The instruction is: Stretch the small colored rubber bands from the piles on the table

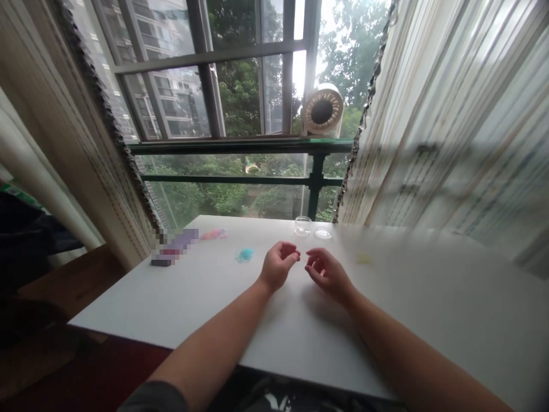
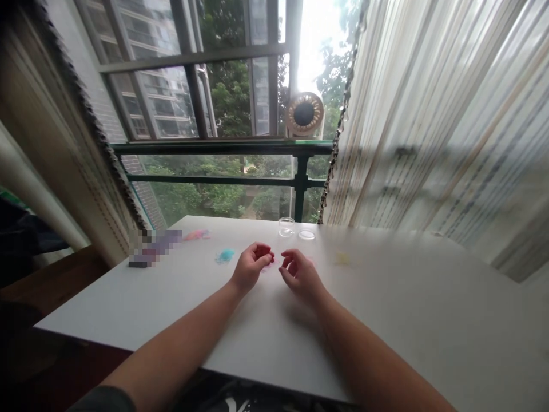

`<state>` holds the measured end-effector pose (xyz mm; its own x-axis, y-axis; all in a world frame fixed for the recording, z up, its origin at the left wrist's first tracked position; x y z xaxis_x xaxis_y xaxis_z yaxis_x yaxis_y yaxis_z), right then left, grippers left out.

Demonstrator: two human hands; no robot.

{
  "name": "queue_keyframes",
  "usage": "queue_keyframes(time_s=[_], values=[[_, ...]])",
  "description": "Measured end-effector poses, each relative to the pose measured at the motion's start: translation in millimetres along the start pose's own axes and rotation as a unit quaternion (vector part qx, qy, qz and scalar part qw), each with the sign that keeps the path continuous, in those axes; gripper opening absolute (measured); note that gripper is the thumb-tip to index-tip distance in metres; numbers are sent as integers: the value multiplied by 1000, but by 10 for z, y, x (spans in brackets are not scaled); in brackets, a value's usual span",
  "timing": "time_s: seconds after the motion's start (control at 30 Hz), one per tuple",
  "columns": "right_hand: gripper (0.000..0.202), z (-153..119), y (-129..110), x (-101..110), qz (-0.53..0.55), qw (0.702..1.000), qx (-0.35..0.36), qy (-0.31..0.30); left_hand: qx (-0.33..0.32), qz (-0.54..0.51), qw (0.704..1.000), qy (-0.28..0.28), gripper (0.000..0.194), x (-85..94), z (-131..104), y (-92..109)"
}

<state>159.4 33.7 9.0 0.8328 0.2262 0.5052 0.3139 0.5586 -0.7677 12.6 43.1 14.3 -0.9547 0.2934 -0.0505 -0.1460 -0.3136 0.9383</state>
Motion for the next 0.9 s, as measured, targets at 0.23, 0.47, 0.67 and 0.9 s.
queue_keyframes(time_s=[0.23,0.47,0.67,0.9], values=[[21,6,18,-2,-8,1000,-7,15,-3,30,999,-30,20,16,-30,-63],[14,-3,-30,-14,-21,1000,5,-9,-20,43,998,-50,22,-38,-51,-81],[9,-15,-60,-26,-40,999,8,-3,-19,64,996,-57,19,-62,-66,-36],[8,-26,-88,-28,-50,999,7,8,-30,84,993,-82,17,-103,-96,2]])
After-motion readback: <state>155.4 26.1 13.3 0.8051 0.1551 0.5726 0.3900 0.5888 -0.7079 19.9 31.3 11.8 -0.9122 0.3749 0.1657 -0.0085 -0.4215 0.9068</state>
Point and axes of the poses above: each hand's wrist, its own z-axis towards the middle knuckle, its own x-axis out of the back of the hand, y = z × x, the point moved 4 cm from there along z, towards the middle knuckle, and after that the axes turned 13 degrees about -y, right-handed, at the moved point
